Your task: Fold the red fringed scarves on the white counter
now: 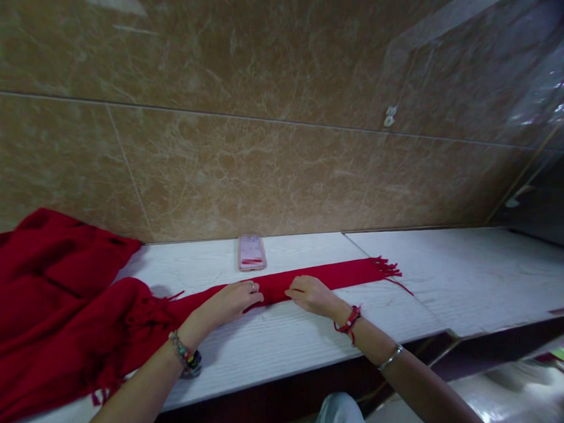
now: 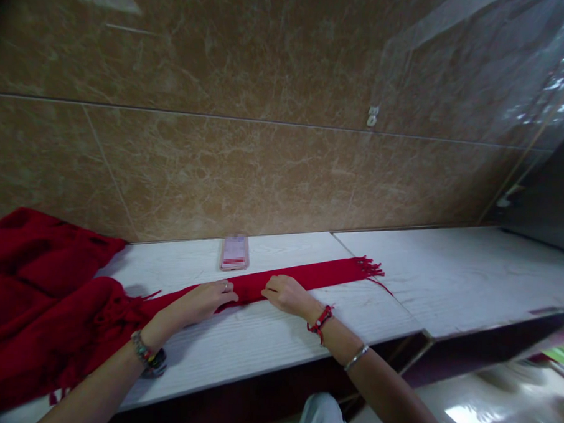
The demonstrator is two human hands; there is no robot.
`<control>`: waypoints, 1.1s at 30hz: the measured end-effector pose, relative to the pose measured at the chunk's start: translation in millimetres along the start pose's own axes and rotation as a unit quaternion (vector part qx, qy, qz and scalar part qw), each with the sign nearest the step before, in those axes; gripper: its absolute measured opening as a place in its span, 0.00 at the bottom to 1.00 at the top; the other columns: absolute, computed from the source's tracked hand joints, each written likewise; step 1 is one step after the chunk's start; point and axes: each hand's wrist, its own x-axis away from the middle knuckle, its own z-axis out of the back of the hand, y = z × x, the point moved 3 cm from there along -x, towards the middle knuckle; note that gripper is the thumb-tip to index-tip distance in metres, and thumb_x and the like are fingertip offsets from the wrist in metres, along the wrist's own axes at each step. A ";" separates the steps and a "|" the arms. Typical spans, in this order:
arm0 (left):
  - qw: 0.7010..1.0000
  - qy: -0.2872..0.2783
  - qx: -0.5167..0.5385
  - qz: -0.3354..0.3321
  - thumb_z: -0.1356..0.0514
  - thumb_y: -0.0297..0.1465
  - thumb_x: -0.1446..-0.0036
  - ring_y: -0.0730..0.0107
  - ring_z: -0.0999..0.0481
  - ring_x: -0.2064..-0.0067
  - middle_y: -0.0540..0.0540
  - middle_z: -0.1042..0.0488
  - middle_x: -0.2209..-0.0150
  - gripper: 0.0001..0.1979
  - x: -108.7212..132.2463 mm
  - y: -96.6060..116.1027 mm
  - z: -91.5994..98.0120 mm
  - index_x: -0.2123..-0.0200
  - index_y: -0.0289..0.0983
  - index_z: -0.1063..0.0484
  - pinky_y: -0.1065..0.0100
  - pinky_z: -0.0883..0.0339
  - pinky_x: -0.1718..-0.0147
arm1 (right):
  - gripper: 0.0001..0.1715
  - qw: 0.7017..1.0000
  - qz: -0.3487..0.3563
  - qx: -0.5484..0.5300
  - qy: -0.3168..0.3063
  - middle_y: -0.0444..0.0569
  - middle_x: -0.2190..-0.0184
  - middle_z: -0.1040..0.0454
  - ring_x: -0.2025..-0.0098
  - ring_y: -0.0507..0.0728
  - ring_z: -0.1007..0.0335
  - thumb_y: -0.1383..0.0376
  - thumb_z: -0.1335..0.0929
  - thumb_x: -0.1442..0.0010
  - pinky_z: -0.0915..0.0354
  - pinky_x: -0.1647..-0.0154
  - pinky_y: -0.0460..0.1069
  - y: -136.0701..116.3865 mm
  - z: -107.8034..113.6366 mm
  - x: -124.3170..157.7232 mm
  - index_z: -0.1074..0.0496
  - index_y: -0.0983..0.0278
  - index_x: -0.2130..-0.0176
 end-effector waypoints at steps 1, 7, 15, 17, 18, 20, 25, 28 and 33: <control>1.000 -0.006 0.013 0.002 0.53 0.20 0.45 0.68 0.32 0.61 0.46 0.31 0.62 0.16 0.7 0.7 0.1 0.58 0.39 0.33 0.69 0.38 0.62 | 0.12 1.000 0.001 0.000 -0.004 0.50 0.72 0.29 0.67 0.54 0.35 0.70 0.40 0.41 0.39 0.65 0.49 -0.1 -0.3 0.1 0.28 0.65 0.67; 0.992 -0.042 0.120 -0.001 0.49 0.20 0.54 0.69 0.31 0.59 0.47 0.31 0.59 0.22 4.1 0.0 2.9 0.54 0.39 0.35 0.71 0.38 0.59 | 0.10 0.998 -0.022 -0.062 -0.018 0.50 0.69 0.28 0.64 0.54 0.35 0.71 0.38 0.45 0.39 0.63 0.48 2.8 -2.1 3.6 0.27 0.64 0.66; 0.989 0.033 0.132 0.067 0.55 0.25 0.43 0.65 0.37 0.47 0.41 0.35 0.49 0.19 -9.7 -0.2 -1.7 0.50 0.36 0.35 0.63 0.45 0.48 | 0.10 0.983 -0.077 -0.164 0.014 0.50 0.66 0.28 0.62 0.54 0.34 0.68 0.37 0.45 0.38 0.57 0.50 2.8 3.8 -1.9 0.26 0.65 0.65; 0.988 -0.031 0.138 0.062 0.54 0.28 0.42 0.62 0.46 0.41 0.42 0.43 0.42 0.21 -9.7 1.2 -7.2 0.45 0.39 0.41 0.57 0.53 0.44 | 0.13 0.980 -0.095 -0.173 0.002 0.52 0.60 0.28 0.56 0.55 0.35 0.66 0.37 0.43 0.40 0.53 0.51 2.6 2.8 -3.0 0.28 0.65 0.59; 0.984 -0.075 0.147 0.061 0.55 0.30 0.41 0.60 0.52 0.39 0.44 0.49 0.39 0.22 -8.3 1.5 -9.5 0.43 0.42 0.44 0.53 0.57 0.43 | 0.15 0.980 -0.102 -0.173 -0.012 0.53 0.56 0.29 0.53 0.55 0.37 0.65 0.38 0.42 0.41 0.50 0.51 2.3 1.8 -3.1 0.29 0.64 0.56; 0.972 -0.154 0.163 0.065 0.56 0.33 0.39 0.58 0.62 0.37 0.48 0.59 0.36 0.23 -4.2 1.7 -11.8 0.41 0.48 0.51 0.47 0.64 0.43 | 0.20 0.979 -0.107 -0.165 -0.060 0.53 0.48 0.34 0.46 0.56 0.42 0.62 0.40 0.40 0.46 0.45 0.54 0.9 -0.9 -2.5 0.34 0.63 0.49; 0.957 -0.218 0.169 0.090 0.58 0.38 0.38 0.55 0.72 0.37 0.49 0.68 0.36 0.23 4.1 1.7 -7.0 0.40 0.52 0.59 0.43 0.72 0.44 | 0.26 0.968 -0.130 -0.141 -0.163 0.49 0.39 0.49 0.38 0.56 0.58 0.57 0.45 0.37 0.59 0.41 0.61 -2.2 -4.5 1.6 0.48 0.57 0.40; 0.954 -0.212 0.187 0.100 0.62 0.39 0.37 0.55 0.71 0.37 0.48 0.66 0.36 0.22 8.7 0.4 -3.4 0.40 0.51 0.58 0.43 0.71 0.44 | 0.26 0.966 -0.144 -0.137 -0.166 0.49 0.39 0.49 0.38 0.57 0.59 0.57 0.46 0.36 0.60 0.41 0.62 -2.9 -4.6 3.4 0.49 0.57 0.40; 0.967 -0.138 0.187 0.105 0.61 0.33 0.38 0.62 0.63 0.37 0.46 0.55 0.37 0.20 5.3 -5.1 -1.3 0.47 0.41 0.40 0.50 0.64 0.41 | 0.25 0.965 -0.161 -0.149 -0.141 0.49 0.40 0.47 0.38 0.55 0.57 0.57 0.46 0.36 0.59 0.40 0.60 5.0 -4.0 4.5 0.46 0.57 0.41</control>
